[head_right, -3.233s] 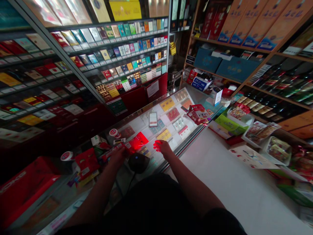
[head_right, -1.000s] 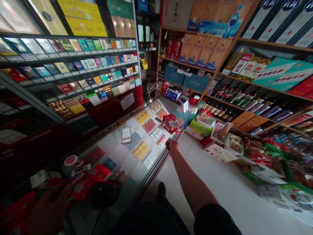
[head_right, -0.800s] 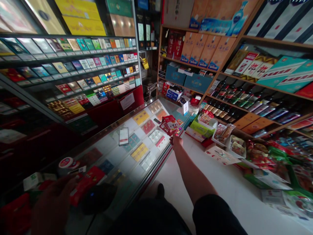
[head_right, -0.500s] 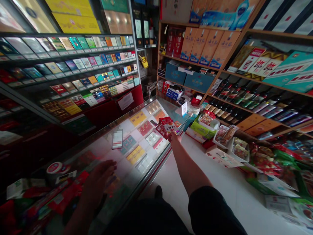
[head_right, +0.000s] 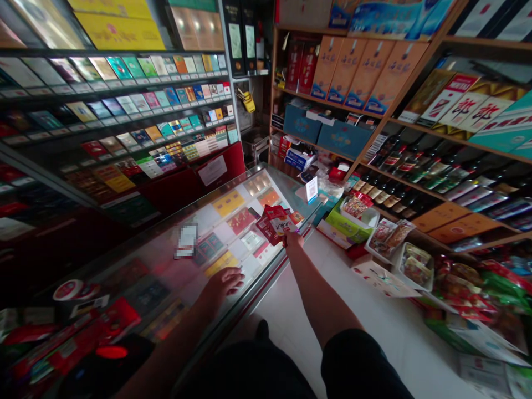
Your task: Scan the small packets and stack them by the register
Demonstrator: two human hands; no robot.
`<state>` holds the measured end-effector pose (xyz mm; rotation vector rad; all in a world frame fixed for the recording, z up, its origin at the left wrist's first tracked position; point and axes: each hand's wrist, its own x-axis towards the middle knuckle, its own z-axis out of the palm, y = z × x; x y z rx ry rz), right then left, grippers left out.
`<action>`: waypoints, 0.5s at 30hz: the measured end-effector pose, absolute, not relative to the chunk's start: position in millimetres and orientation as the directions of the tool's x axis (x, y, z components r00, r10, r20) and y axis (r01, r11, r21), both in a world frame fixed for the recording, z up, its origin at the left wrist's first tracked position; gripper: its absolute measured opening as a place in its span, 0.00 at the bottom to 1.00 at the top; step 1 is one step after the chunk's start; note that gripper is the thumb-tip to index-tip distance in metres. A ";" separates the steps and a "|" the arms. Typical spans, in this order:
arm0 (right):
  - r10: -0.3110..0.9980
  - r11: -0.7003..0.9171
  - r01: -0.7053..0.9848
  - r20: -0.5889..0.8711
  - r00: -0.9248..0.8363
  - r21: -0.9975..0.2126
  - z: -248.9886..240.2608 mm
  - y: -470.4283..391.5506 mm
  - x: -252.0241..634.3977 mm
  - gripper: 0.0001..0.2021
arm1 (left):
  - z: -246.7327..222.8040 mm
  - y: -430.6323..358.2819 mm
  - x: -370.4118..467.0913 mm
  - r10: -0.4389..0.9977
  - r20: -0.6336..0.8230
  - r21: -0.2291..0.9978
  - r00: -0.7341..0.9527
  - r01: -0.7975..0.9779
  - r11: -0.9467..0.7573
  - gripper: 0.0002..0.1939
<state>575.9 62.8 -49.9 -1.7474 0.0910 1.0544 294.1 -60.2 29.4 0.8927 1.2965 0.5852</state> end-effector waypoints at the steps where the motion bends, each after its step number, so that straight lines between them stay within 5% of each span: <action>1: 0.421 -0.464 -0.511 -0.687 0.592 -0.724 -50.0 58.6 577.1 0.11 | 23.5 -55.3 300.0 0.788 -0.578 0.814 0.210 0.078 0.576 0.26; 7: 0.495 -0.535 -0.502 -0.733 0.466 -0.680 -53.8 19.4 576.3 0.10 | -15.8 -20.0 326.8 0.752 -0.629 0.746 0.197 -0.118 0.656 0.32; 15: 0.615 -0.619 -0.435 -0.748 0.250 -0.654 -59.9 -33.7 568.2 0.07 | -43.3 25.5 334.9 0.666 -0.708 0.558 0.235 -0.392 0.732 0.12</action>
